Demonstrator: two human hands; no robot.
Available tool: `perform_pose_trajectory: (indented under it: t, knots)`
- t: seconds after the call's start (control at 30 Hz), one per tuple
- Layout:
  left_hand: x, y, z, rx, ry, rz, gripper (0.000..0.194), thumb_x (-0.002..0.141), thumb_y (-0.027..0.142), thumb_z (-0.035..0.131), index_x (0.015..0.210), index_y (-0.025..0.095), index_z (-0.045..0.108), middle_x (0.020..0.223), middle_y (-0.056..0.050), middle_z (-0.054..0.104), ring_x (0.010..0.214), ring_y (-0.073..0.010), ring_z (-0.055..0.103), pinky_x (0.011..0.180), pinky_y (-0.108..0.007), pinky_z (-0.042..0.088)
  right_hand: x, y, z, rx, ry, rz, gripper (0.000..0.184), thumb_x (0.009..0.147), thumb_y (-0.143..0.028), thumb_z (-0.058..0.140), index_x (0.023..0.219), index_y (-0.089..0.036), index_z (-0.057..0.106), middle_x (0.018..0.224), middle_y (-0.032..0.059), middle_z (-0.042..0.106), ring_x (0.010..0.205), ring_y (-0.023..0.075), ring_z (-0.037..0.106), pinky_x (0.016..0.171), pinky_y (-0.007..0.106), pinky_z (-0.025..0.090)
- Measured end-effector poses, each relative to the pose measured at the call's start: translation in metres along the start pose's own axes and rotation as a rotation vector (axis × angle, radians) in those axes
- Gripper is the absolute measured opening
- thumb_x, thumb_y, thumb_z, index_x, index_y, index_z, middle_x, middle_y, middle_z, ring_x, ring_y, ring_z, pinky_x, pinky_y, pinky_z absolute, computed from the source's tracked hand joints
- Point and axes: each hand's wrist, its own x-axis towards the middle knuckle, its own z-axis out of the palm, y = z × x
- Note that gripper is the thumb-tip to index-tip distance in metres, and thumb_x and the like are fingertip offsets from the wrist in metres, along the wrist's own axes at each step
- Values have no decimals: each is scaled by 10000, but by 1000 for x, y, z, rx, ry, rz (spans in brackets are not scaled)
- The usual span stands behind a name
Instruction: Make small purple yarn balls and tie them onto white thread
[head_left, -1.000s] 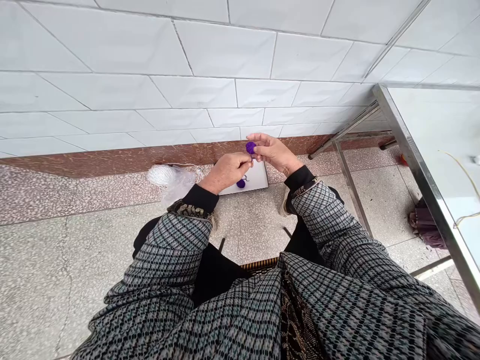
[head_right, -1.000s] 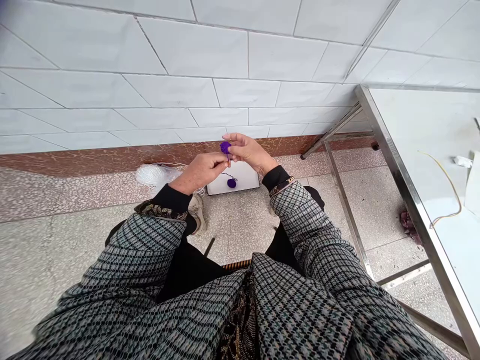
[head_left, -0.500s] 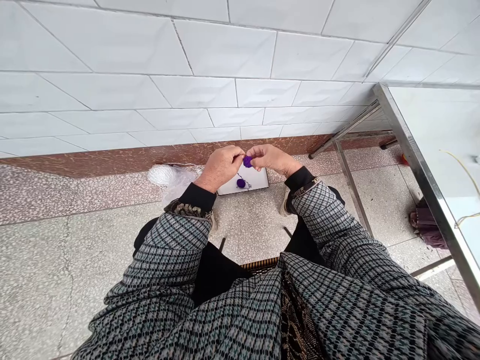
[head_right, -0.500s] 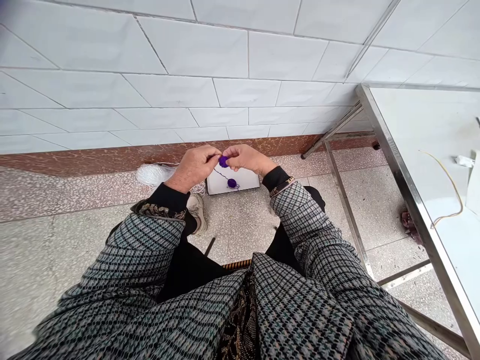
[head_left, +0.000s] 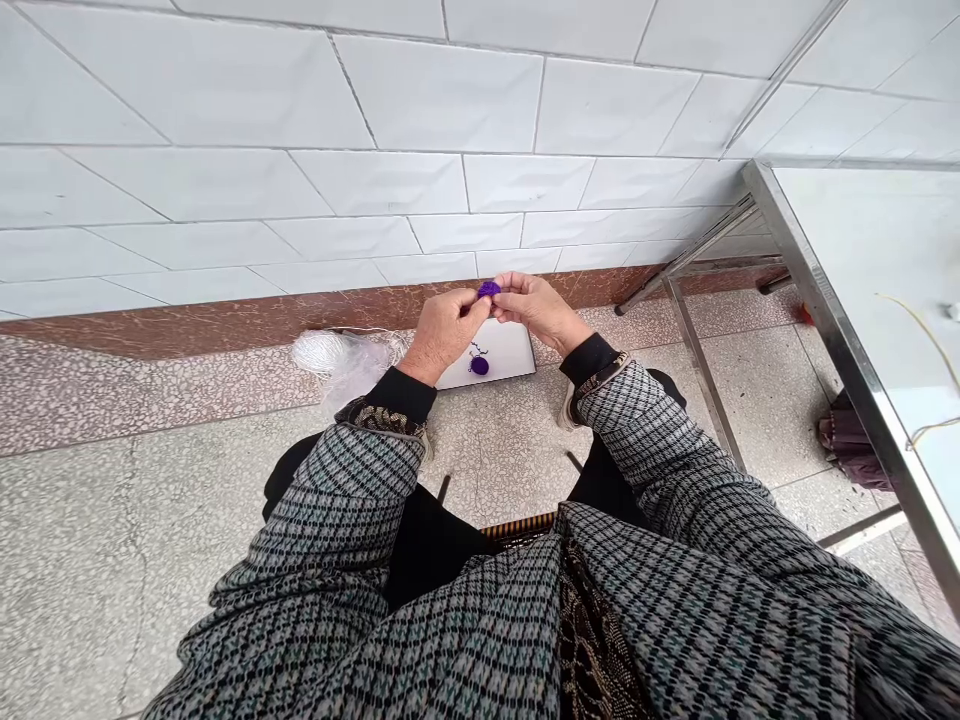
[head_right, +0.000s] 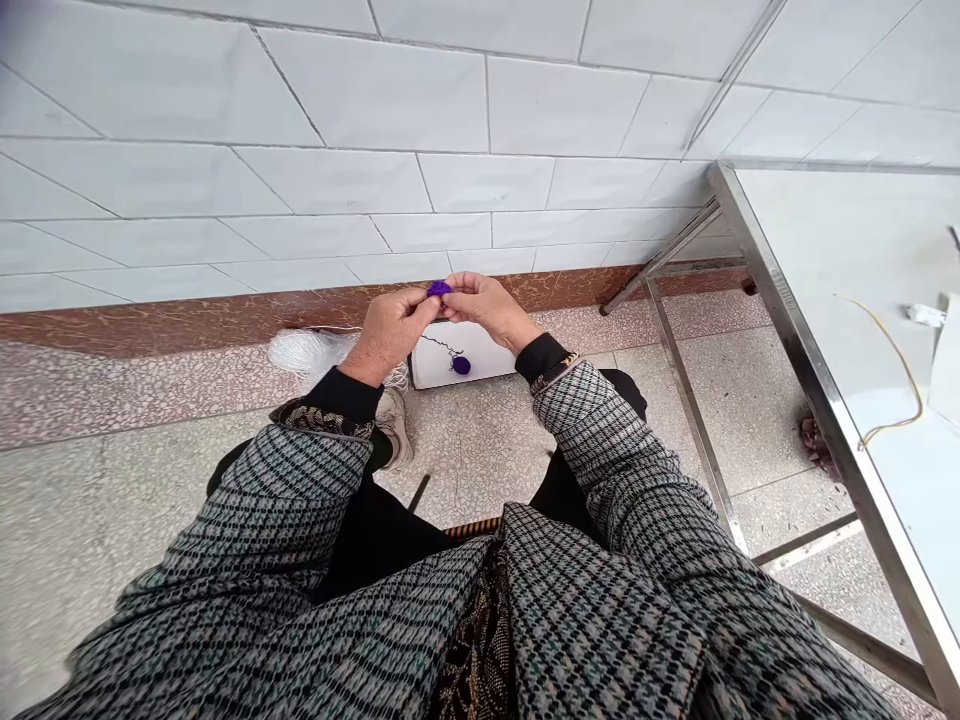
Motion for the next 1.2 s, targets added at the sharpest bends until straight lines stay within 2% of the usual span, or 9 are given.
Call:
perform_pose_trajectory:
  t: [0.13,0.33,0.47,0.6,0.73,0.87,0.97,1.07,1.2]
  knots:
    - [-1,1,-1,34,6,9,285,954,295,563,688,198,596,694,-17,609,713,-182,535,732,-320,415,0,-2,-1,-56,-29,-26,196,955,-140,791,886,-186,613,714,-41,639,670,86,614,655,188,519]
    - [-1,2,1,47,-19,37,305,952,286,551,656,212,528,705,-27,612,724,-191,539,757,-331,439,2,2,-3,-60,-38,-63,199,900,-118,811,899,-185,624,678,-69,639,609,70,600,624,177,522]
    - [-5,3,7,76,-55,65,272,1000,301,532,760,213,624,811,-61,695,799,-225,614,766,-337,456,6,2,-7,-39,101,-82,205,908,-112,793,893,-190,603,723,-47,674,628,80,620,661,195,538]
    - [-10,3,8,158,-85,191,223,1018,283,533,881,214,695,937,-92,737,899,-249,670,781,-334,484,6,1,-10,-291,189,-75,240,871,-9,766,836,-190,613,672,-50,639,610,95,583,617,206,507]
    - [-6,-5,-1,192,-42,222,244,1030,250,503,901,198,703,1000,-110,751,939,-257,684,815,-348,512,-1,-1,-10,-461,-31,31,249,834,47,769,796,-175,663,661,-33,661,618,97,595,581,199,513]
    - [0,-13,-4,152,2,150,222,1014,222,512,900,191,700,966,-94,763,924,-247,685,852,-350,522,-6,-4,-9,-240,-142,47,189,881,4,773,835,-164,699,735,-19,710,627,73,588,596,173,524]
    - [1,-13,3,77,-43,156,222,1006,237,525,888,187,705,919,-80,757,887,-238,681,842,-345,527,-4,-5,-10,-13,-100,50,144,926,-53,770,872,-162,693,727,-23,696,631,70,598,633,170,541]
    - [-2,-8,12,17,-146,259,212,992,253,544,857,195,696,901,-70,747,884,-234,678,842,-343,531,2,-3,-12,103,12,4,153,932,-89,786,908,-176,663,744,-26,696,679,83,637,685,182,565]
    - [-5,-4,9,9,-190,342,221,986,253,549,801,203,659,860,-73,711,842,-230,659,825,-352,530,2,-1,-11,-167,125,-26,234,890,3,758,832,-181,625,659,-57,617,600,79,529,546,171,432]
